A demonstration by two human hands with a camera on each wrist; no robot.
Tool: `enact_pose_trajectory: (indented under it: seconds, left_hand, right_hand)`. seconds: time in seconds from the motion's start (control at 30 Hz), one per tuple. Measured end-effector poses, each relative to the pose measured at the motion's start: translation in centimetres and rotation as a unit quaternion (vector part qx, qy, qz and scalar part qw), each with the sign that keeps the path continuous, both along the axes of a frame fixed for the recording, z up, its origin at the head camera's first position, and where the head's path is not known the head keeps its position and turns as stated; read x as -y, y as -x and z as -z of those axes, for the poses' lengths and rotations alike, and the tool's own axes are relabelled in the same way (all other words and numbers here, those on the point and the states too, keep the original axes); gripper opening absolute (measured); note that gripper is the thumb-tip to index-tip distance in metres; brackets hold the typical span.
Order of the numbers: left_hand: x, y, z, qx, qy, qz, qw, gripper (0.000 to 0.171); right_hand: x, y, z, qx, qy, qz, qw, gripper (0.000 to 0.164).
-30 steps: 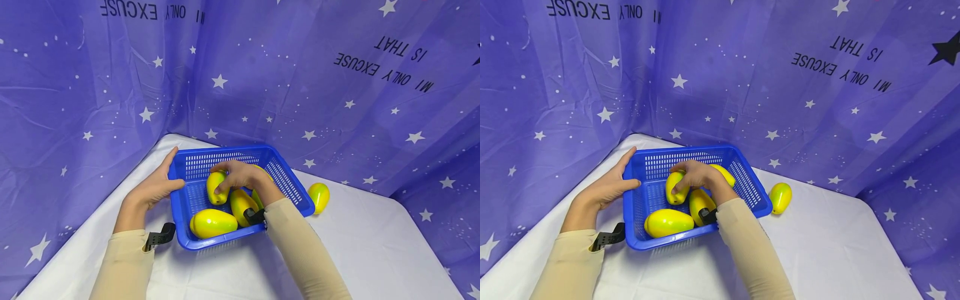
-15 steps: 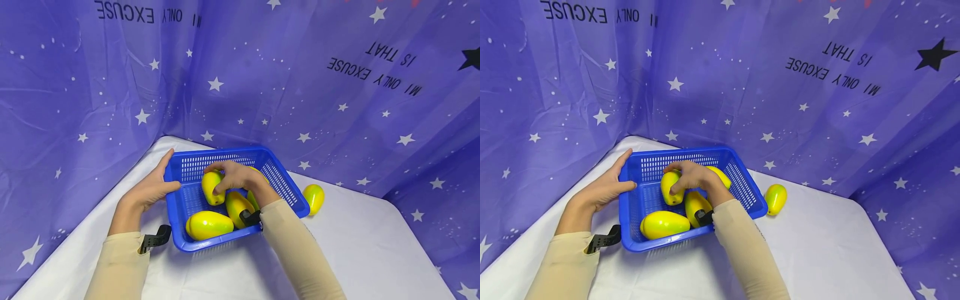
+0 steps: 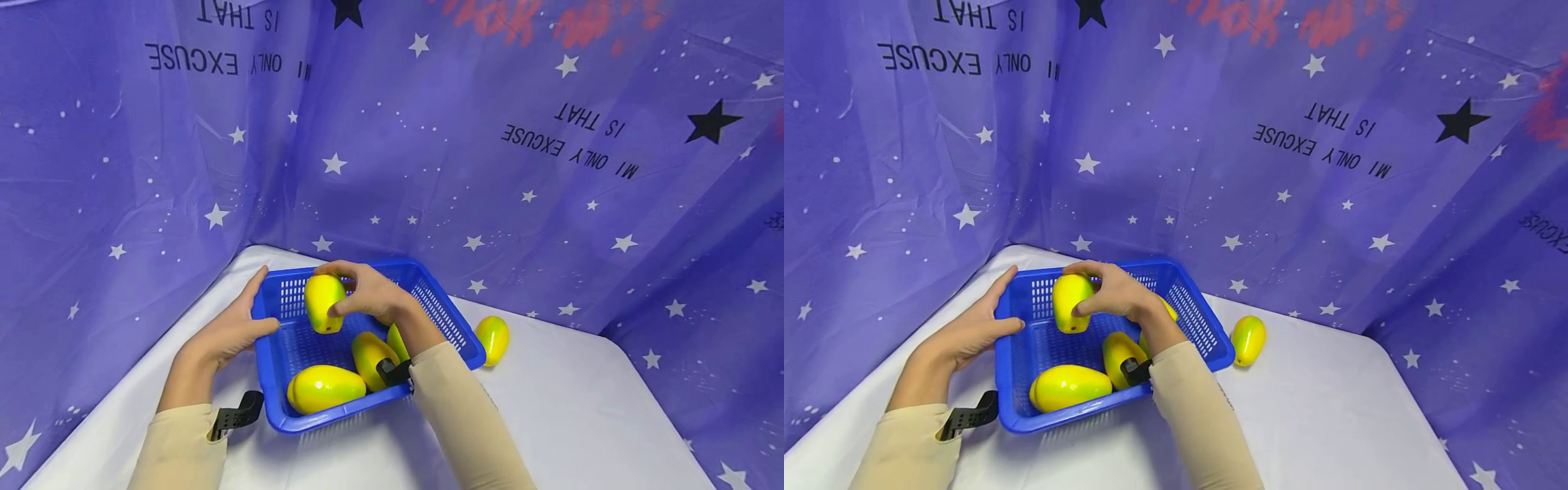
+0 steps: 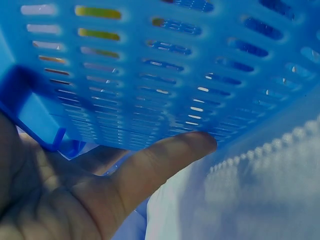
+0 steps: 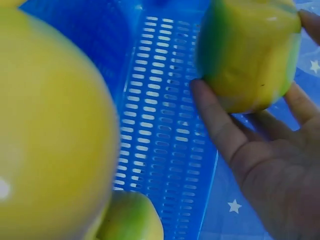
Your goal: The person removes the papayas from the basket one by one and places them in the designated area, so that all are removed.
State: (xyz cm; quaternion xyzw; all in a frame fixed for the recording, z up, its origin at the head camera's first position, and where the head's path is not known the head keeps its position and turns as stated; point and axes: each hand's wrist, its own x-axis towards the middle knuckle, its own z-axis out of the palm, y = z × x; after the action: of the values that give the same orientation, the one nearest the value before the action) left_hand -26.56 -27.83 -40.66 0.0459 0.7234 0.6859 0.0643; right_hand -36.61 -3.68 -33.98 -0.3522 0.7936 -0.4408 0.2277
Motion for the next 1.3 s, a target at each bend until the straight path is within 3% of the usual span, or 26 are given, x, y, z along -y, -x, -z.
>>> enact_pose_trajectory:
  seconds: [0.23,0.57,0.77,1.3]
  left_hand:
    - [0.2,0.7,0.9,-0.008,-0.007,0.009,0.9999,0.107]
    - [1.1,2.1,1.1,-0.023,-0.014,0.026,0.9993,0.107]
    - [1.9,2.6,1.3,-0.021,-0.013,0.03,0.9993,0.106]
    - [5.0,3.1,1.7,-0.045,0.002,0.048,0.9978,0.103]
  right_hand:
    - [-1.2,0.6,-0.5,-0.036,0.047,0.011,0.998,0.07]
    - [-4.1,1.5,-3.0,-0.074,0.104,0.009,0.992,0.072]
    - [-6.2,1.7,-3.9,-0.08,0.119,0.028,0.989,0.074]
    - [-11.9,2.4,-3.9,-0.1,0.142,0.087,0.981,0.075]
